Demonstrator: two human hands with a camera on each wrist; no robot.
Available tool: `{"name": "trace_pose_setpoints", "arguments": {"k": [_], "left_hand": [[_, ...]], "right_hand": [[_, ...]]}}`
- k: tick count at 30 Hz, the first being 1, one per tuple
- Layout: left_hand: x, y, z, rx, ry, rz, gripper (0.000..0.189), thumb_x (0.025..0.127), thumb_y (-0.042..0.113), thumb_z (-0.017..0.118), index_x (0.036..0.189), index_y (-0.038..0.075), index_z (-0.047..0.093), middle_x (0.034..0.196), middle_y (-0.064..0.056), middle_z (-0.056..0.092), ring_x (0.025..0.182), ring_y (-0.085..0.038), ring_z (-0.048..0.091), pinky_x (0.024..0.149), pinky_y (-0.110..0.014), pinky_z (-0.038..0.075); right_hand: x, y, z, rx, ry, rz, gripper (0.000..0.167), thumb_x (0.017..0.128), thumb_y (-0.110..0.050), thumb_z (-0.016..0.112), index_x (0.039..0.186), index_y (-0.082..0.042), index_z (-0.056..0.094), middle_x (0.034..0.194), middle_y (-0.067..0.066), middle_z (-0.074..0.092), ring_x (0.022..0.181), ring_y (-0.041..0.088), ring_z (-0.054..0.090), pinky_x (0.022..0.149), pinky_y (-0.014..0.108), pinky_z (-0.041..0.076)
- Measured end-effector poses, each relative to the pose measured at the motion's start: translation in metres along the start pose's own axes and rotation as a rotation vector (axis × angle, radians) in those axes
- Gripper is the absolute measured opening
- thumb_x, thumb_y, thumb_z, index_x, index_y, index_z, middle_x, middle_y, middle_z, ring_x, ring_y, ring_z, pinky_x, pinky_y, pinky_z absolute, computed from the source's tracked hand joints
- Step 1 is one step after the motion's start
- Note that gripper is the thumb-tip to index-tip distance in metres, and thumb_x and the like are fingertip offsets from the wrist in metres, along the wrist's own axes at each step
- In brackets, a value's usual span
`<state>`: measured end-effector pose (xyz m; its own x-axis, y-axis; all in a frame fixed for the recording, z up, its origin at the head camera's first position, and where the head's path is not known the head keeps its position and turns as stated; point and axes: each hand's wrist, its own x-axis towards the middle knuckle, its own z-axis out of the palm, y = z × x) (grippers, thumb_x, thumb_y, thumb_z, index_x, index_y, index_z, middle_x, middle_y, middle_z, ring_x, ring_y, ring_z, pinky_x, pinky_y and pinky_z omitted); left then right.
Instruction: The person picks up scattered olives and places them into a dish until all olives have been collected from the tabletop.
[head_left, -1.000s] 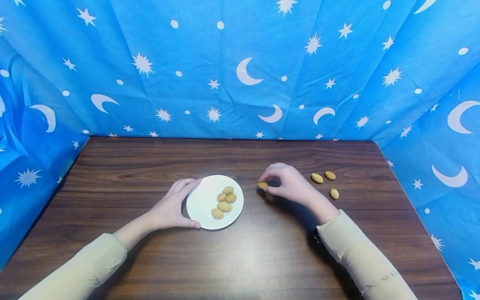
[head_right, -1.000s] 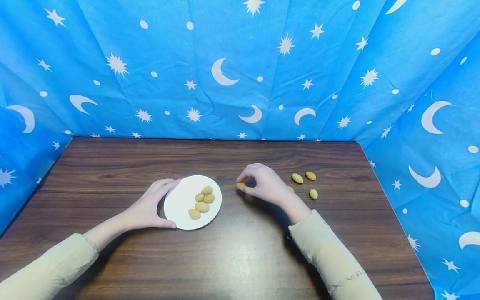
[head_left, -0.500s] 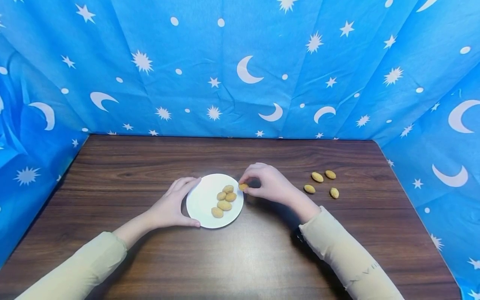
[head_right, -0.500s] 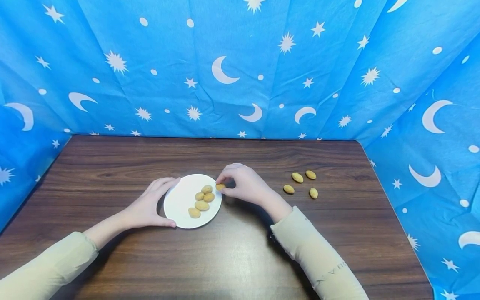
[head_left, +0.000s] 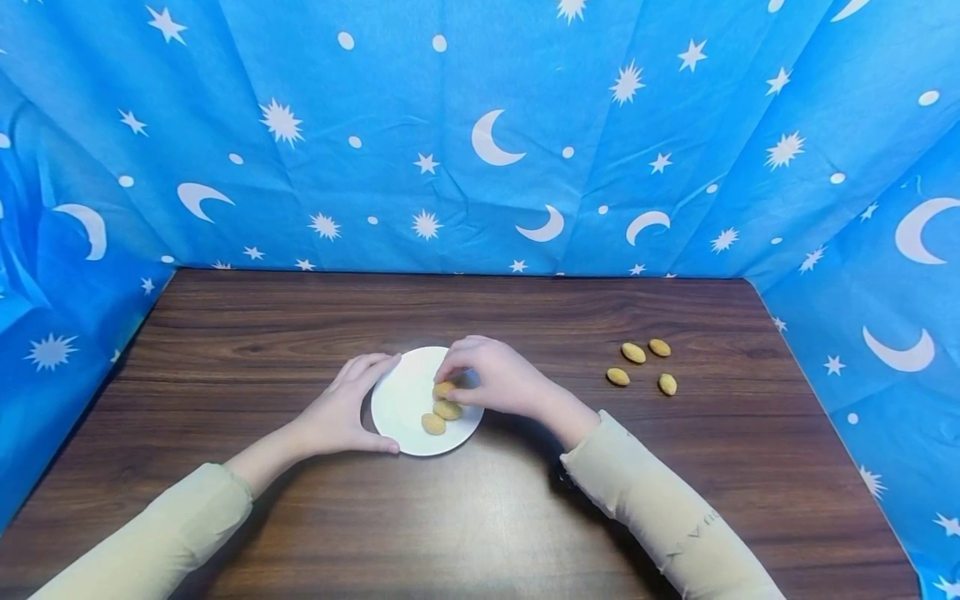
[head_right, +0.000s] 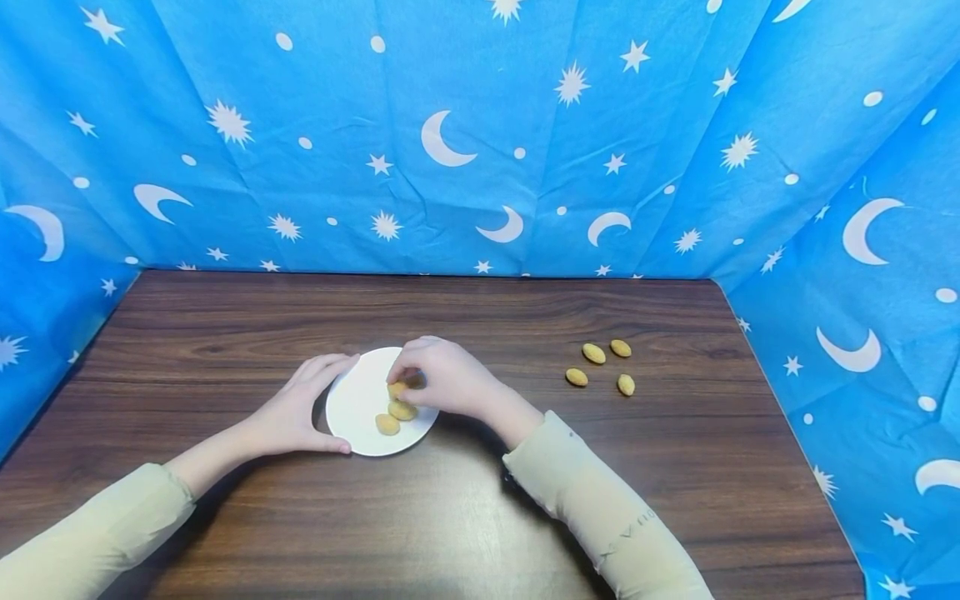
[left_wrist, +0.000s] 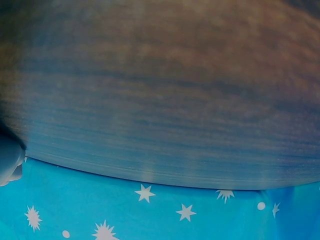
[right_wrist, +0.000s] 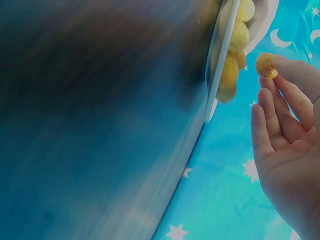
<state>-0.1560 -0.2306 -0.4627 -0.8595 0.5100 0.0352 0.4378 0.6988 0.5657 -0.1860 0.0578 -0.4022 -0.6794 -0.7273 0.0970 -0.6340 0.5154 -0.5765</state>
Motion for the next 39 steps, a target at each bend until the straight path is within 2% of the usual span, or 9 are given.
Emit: {"name": "trace_pose_setpoints", "arguments": {"k": [9, 15, 29, 39], "left_hand": [[0.000, 0.000, 0.000, 0.000, 0.007, 0.015, 0.125, 0.066, 0.048, 0.099, 0.162, 0.000, 0.037, 0.157, -0.022, 0.044, 0.149, -0.046, 0.035, 0.119, -0.072, 0.037], [0.000, 0.001, 0.000, 0.001, 0.007, 0.012, 0.124, 0.066, 0.048, 0.099, 0.162, 0.000, 0.036, 0.157, -0.023, 0.043, 0.149, -0.047, 0.034, 0.120, -0.073, 0.036], [-0.001, 0.003, -0.001, 0.000, 0.005, 0.006, 0.123, 0.067, 0.047, 0.099, 0.162, 0.000, 0.036, 0.158, -0.024, 0.042, 0.150, -0.048, 0.033, 0.120, -0.073, 0.036], [-0.001, 0.003, -0.001, -0.001, -0.001, 0.002, 0.124, 0.068, 0.048, 0.098, 0.163, 0.001, 0.035, 0.159, -0.024, 0.041, 0.151, -0.049, 0.032, 0.120, -0.074, 0.035]], "right_hand": [[0.014, -0.009, 0.016, -0.006, -0.044, -0.047, 0.013, 0.095, -0.018, 0.080, 0.107, -0.014, 0.081, 0.108, -0.002, 0.077, 0.104, 0.013, 0.068, 0.099, 0.028, 0.055], [0.020, -0.009, 0.023, -0.055, -0.086, -0.072, 0.013, 0.096, -0.017, 0.079, 0.108, -0.015, 0.081, 0.108, -0.002, 0.077, 0.103, 0.012, 0.067, 0.099, 0.027, 0.054], [0.025, -0.008, 0.024, -0.086, -0.130, -0.061, 0.014, 0.095, -0.015, 0.079, 0.109, -0.014, 0.082, 0.108, -0.002, 0.078, 0.105, 0.014, 0.066, 0.103, 0.029, 0.053], [0.028, -0.004, 0.028, -0.108, -0.127, -0.105, 0.012, 0.095, -0.014, 0.080, 0.106, -0.015, 0.082, 0.103, -0.002, 0.079, 0.103, 0.014, 0.066, 0.104, 0.031, 0.052]]}}
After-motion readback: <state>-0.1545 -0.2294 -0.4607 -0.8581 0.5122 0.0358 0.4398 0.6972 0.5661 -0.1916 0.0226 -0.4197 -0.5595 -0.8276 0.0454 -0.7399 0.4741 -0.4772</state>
